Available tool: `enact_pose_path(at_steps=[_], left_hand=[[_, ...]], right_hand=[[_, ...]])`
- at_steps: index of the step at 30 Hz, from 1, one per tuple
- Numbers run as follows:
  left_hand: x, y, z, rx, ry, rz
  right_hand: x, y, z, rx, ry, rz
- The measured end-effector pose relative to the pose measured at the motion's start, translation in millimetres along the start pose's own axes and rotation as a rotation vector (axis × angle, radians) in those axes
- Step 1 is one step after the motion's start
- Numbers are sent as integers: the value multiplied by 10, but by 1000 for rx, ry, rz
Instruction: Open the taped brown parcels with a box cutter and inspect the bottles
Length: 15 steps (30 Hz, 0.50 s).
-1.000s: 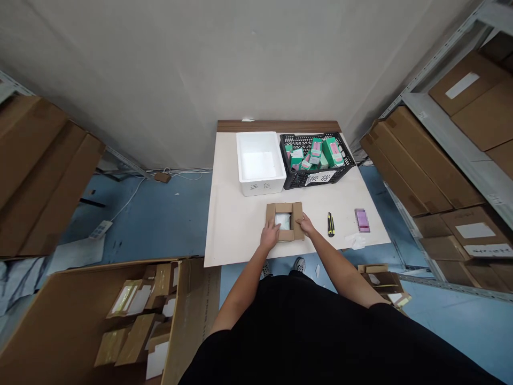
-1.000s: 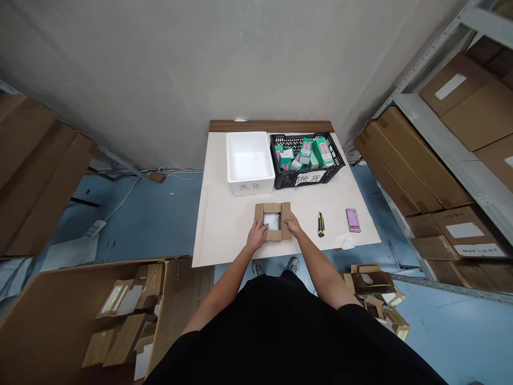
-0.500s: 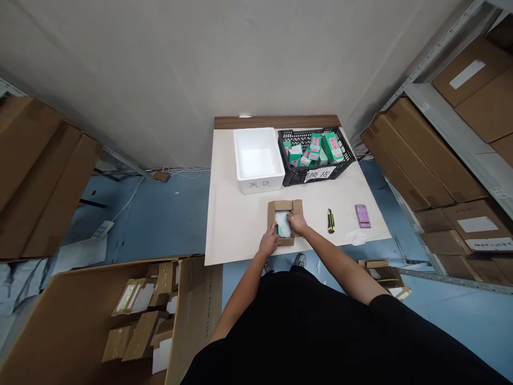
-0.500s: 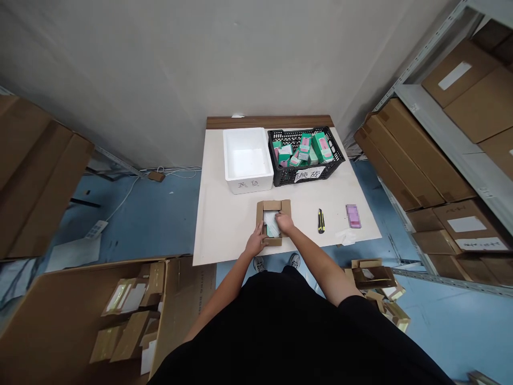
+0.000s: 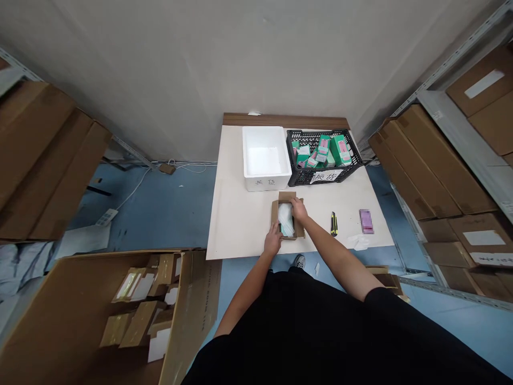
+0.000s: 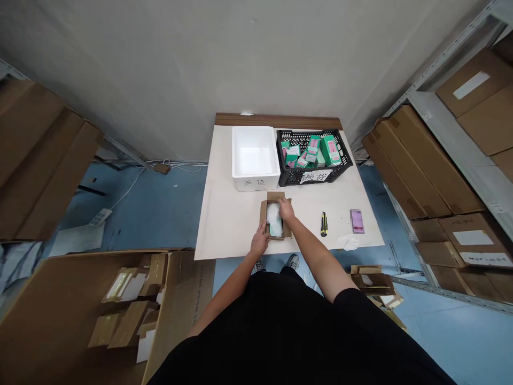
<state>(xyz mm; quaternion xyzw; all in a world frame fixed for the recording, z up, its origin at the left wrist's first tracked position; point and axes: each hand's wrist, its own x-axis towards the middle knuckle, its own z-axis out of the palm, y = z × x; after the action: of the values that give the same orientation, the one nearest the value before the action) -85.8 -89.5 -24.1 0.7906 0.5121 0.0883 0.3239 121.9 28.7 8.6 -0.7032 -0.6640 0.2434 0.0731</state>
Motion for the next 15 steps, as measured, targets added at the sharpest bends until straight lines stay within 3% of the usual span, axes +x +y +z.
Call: enact_pose_path(at_steps=[7, 15], left_hand=[[0, 26, 76, 7, 11, 6], [-14, 45, 146, 3, -7, -32]], right_hand=[[-271, -60, 438, -99, -114, 173], [-215, -55, 516, -89, -101, 238]])
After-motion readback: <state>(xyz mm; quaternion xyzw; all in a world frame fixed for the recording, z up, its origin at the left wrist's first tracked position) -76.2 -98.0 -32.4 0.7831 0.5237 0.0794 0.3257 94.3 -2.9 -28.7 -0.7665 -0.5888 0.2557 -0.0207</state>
